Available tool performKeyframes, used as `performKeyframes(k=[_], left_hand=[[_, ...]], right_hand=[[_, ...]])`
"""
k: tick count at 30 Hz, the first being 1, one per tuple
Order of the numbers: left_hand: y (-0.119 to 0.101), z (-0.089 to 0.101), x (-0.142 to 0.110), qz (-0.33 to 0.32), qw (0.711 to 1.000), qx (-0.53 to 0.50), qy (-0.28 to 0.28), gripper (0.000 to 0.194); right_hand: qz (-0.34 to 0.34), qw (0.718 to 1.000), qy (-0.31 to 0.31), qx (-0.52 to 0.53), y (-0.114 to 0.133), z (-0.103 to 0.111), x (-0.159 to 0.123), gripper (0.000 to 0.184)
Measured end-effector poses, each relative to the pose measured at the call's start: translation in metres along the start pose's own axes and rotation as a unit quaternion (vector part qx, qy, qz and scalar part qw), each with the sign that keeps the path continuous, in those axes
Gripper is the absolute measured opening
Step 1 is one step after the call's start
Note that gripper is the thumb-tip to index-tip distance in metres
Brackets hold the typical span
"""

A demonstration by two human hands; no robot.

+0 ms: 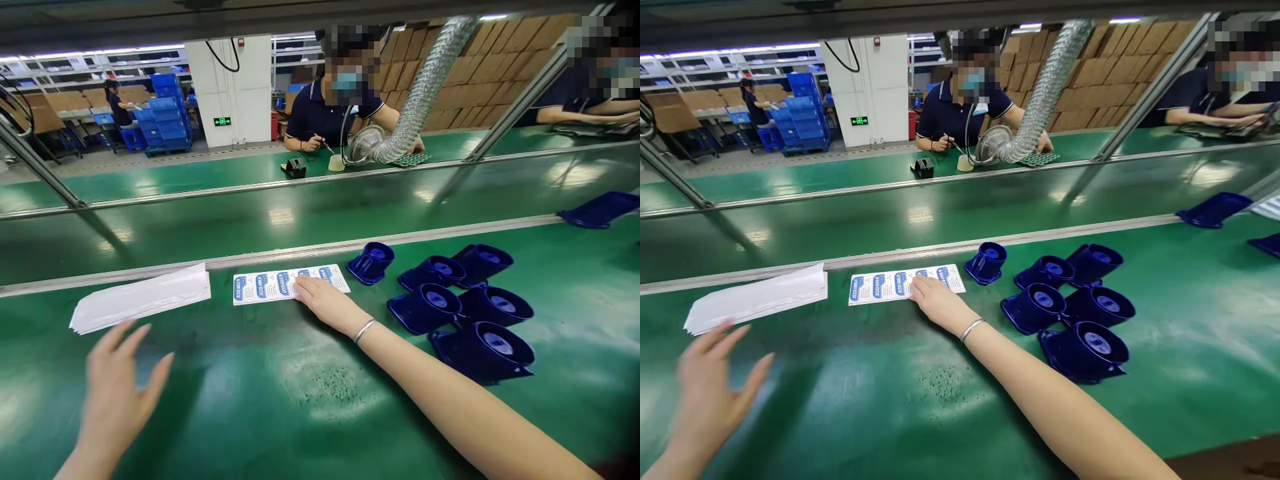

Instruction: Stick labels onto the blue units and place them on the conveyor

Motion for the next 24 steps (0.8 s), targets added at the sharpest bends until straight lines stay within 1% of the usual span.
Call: performKeyframes(k=[1,2,4,5,6,8,9,11,13,15,18,20,22,24], left_hand=[[-0.024,-0.018,0.007,-0.043,0.999,-0.004,0.017,0.063],[-0.047,-0.045,0.013,-0.075,0.995,-0.018,0.063,0.061],[-0.076,-0.096,0.028,-0.099,0.985,-0.044,0.135,0.063],[-0.084,-0.118,0.036,-0.100,0.981,-0.055,0.158,0.068],[-0.089,-0.136,0.043,-0.101,0.978,-0.068,0.170,0.073],[-0.090,-0.161,0.057,-0.104,0.974,-0.093,0.177,0.077],[-0.088,-0.169,0.061,-0.108,0.973,-0.104,0.177,0.074],[-0.082,-0.180,0.065,-0.116,0.970,-0.118,0.179,0.058],[-0.076,-0.187,0.064,-0.121,0.967,-0.126,0.183,0.044],[-0.074,-0.191,0.060,-0.123,0.966,-0.133,0.185,0.040],[-0.074,-0.192,0.056,-0.119,0.966,-0.139,0.181,0.045],[-0.075,-0.190,0.056,-0.112,0.968,-0.139,0.174,0.053],[-0.076,-0.184,0.058,-0.097,0.971,-0.140,0.166,0.065],[-0.074,-0.174,0.060,-0.065,0.972,-0.156,0.162,0.078]], right_hand=[[0.012,1.000,-0.006,-0.004,0.003,-0.001,-0.003,0.021],[0.023,1.000,-0.012,-0.008,0.006,-0.001,-0.005,0.021],[0.040,0.999,-0.022,-0.012,0.010,0.000,-0.007,0.023],[0.047,0.998,-0.027,-0.014,0.011,0.001,-0.008,0.024],[0.052,0.998,-0.031,-0.015,0.012,0.003,-0.008,0.026],[0.062,0.997,-0.036,-0.015,0.013,0.007,-0.007,0.028],[0.065,0.997,-0.037,-0.015,0.014,0.009,-0.007,0.028],[0.066,0.997,-0.038,-0.011,0.013,0.013,-0.006,0.029],[0.062,0.997,-0.040,-0.003,0.012,0.016,-0.005,0.030],[0.051,0.998,-0.045,0.009,0.007,0.017,-0.004,0.033],[0.027,0.997,-0.059,0.032,-0.003,0.017,-0.002,0.034],[0.016,0.996,-0.071,0.044,-0.009,0.019,-0.001,0.033],[0.007,0.995,-0.085,0.044,-0.011,0.025,0.000,0.034],[-0.002,0.994,-0.101,0.033,-0.010,0.038,0.000,0.037]])
Point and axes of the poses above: each hand's wrist, its own x-axis towards the middle knuckle, its own z-axis out of the back of the hand, y = z × x, the point moved 10 cm from there along x, towards the middle knuckle, and after that the axes turned 6 degrees about -y, right-handed, at the moved point
